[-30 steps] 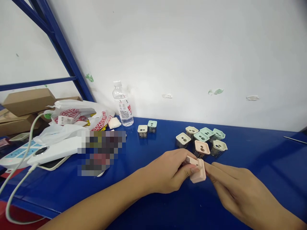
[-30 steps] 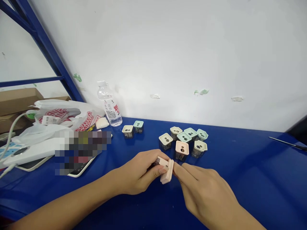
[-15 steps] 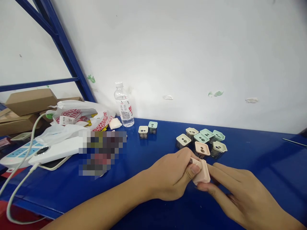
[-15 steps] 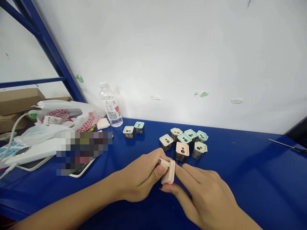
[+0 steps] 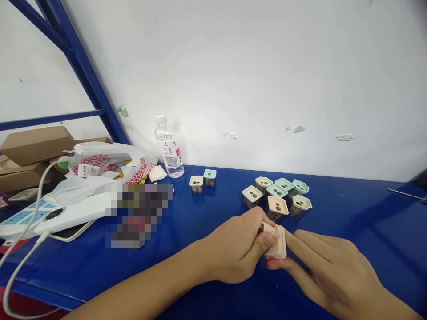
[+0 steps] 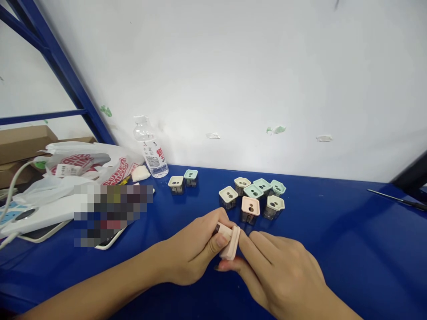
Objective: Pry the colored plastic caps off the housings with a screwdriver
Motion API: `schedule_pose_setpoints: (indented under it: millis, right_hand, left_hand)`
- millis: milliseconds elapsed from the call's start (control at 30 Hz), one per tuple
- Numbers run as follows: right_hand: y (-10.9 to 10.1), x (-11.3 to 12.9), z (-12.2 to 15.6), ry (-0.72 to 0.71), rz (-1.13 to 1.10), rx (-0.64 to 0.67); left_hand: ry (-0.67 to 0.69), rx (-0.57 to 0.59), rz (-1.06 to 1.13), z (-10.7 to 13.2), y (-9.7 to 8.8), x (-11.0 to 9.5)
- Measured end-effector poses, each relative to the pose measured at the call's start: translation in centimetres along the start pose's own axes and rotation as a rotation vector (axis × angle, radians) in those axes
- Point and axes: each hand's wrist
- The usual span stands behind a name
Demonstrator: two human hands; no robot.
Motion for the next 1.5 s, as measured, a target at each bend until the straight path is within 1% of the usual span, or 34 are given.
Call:
schedule_pose_setpoints:
  millis: [67, 133, 267, 367, 467, 600, 733, 800, 867, 933, 1000, 1133, 1267, 1400, 1500]
  right_hand:
    - [0.0, 0.2, 0.0, 0.007, 0.002, -0.013]
    - [0.1, 0.6, 0.0, 0.056, -0.048, 0.006]
    - [0.1, 1.6, -0.4, 0.261, -0.321, 0.079]
    - [-0.1, 1.9, -0.9, 0.331, -0.495, 0.140]
    - [-0.1, 1.8, -0.9, 0.346, -0.542, 0.166]
    - [0.2, 1.7, -0.3, 0.294, -0.469, 0.099]
    - [0.2, 1.6, -0.2, 0.224, -0.309, 0.031]
    - [0.1, 1.5, -0.4, 0.186, -0.234, 0.021]
    - [0.0, 1.4, -0.5, 0.158, -0.200, 0.024]
    - [0.0, 1.3, -0.4, 0.149, -0.222, 0.035]
    - [0.0, 1.3, -0.3, 0.162, -0.261, 0.047]
    - [0.1, 1.3, -0.2, 0.175, -0.228, 0.033]
    - [0.3, 1.3, -0.4, 0.165, -0.204, 0.011]
    - [0.4, 1.4, -0.2, 0.172, -0.193, 0.012]
    - [0.6, 1.3, 0.1, 0.175, -0.181, 0.018]
  left_hand:
    - [0.005, -0.005, -0.012, 0.0, 0.0, 0.1]
    - [0.013, -0.023, -0.028, -0.1, 0.1, 0.2]
    - [0.060, -0.065, -0.039, -0.3, 0.0, 0.2]
    - [0.108, -0.017, -0.026, -0.3, -0.5, -0.3]
    - [0.076, 0.021, -0.005, -0.3, -0.9, -0.7]
    - [0.045, -0.049, 0.034, -0.1, -0.2, -0.5]
    - [0.057, -0.059, 0.068, -0.1, 0.2, -0.7]
    - [0.052, -0.034, 0.066, -0.2, 0.0, -1.3]
    - [0.025, 0.032, 0.073, -0.3, -0.5, -2.1]
    - [-0.037, 0.098, 0.097, -0.3, -1.0, -2.7]
    - [-0.085, 0.111, 0.111, -0.3, -1.2, -2.9]
    - [-0.051, 0.076, 0.190, -0.1, -1.1, -2.0]
    - [-0.039, 0.016, 0.374, 0.0, -0.4, -0.8]
    - [-0.002, -0.020, 0.545, 0.0, 0.5, 0.2]
    - [-0.014, -0.018, 0.597, 0.0, 0.8, 0.5]
Point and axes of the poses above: each hand's wrist, its own z-axis away from the middle knuckle, its own y-axis out of the palm, x = y × z, and after that the axes turned 12 degrees about z, right-handed
